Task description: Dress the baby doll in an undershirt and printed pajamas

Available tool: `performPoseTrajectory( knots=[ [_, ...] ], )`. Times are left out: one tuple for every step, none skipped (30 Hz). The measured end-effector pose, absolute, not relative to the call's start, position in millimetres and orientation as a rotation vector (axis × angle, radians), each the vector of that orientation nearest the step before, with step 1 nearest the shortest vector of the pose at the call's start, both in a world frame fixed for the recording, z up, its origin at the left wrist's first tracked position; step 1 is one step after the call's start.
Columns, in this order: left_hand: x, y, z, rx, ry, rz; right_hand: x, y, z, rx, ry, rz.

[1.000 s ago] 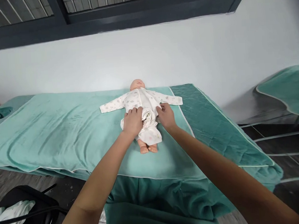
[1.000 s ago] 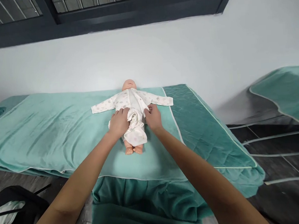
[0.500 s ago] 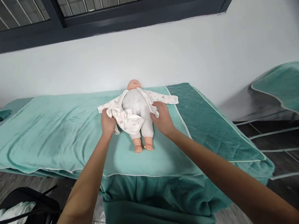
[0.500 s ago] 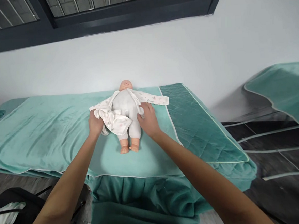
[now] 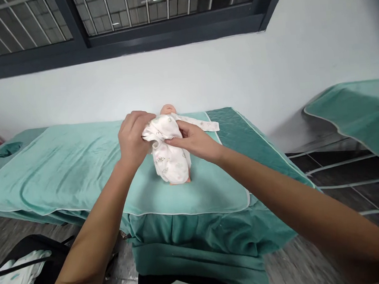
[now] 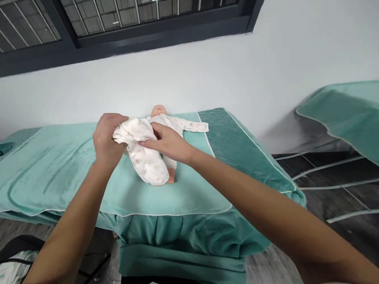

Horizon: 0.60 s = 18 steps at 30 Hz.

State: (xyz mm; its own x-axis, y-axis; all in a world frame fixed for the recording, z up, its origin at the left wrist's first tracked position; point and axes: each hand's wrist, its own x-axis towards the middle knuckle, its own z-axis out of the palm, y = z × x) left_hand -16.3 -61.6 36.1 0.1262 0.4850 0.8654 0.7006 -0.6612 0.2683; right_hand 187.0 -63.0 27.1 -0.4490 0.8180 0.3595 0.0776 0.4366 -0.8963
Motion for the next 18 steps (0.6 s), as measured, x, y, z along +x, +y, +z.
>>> performPoseTrajectory(
  knots=[
    [-20, -62, 37, -2.135, -1.208, -1.557, 189, -69, 35, -0.763, -1.836, 1.073],
    [-25, -62, 38, -2.073, -1.252, -1.563, 191, -76, 43, -0.764, -1.848, 1.058],
    [-31, -60, 37, -2.015, -1.305, -1.573, 193, -82, 51, -0.768, -1.867, 1.033],
    [-36, -59, 37, -1.967, -1.363, -1.59, 195, -89, 58, -0.779, -1.905, 1.004],
    [-41, -58, 37, -1.934, -1.422, -1.615, 197, -95, 63, -0.806, -1.968, 0.969],
    [-45, -58, 38, -1.93, -1.471, -1.647, 198, -100, 67, -0.849, -2.048, 0.93],
    [-47, -59, 40, -1.957, -1.502, -1.685, 199, -106, 68, -0.902, -2.128, 0.901],
    [-47, -61, 42, -2.015, -1.507, -1.715, 199, -110, 68, -0.953, -2.2, 0.891],
    [-46, -65, 45, -2.089, -1.481, -1.733, 198, -113, 66, -0.985, -2.248, 0.905],
    [-43, -70, 49, -2.165, -1.429, -1.736, 197, -116, 64, -0.989, -2.256, 0.933],
    [-40, -76, 53, -2.225, -1.359, -1.731, 196, -117, 63, -0.966, -2.22, 0.959],
    [-35, -81, 57, -2.262, -1.284, -1.725, 194, -116, 63, -0.927, -2.151, 0.971],
    [-31, -87, 62, -2.277, -1.217, -1.721, 193, -115, 65, -0.885, -2.068, 0.961],
    [-27, -92, 67, -2.283, -1.169, -1.721, 191, -113, 68, -0.85, -1.985, 0.937],
    [-23, -96, 71, -2.28, -1.139, -1.73, 189, -110, 72, -0.824, -1.913, 0.91],
    [-20, -99, 75, -2.272, -1.128, -1.743, 187, -107, 76, -0.805, -1.863, 0.887],
    [-18, -102, 78, -2.268, -1.127, -1.757, 186, -103, 81, -0.785, -1.831, 0.869],
    [-16, -103, 80, -2.276, -1.127, -1.769, 184, -99, 85, -0.764, -1.814, 0.85]
  ],
)
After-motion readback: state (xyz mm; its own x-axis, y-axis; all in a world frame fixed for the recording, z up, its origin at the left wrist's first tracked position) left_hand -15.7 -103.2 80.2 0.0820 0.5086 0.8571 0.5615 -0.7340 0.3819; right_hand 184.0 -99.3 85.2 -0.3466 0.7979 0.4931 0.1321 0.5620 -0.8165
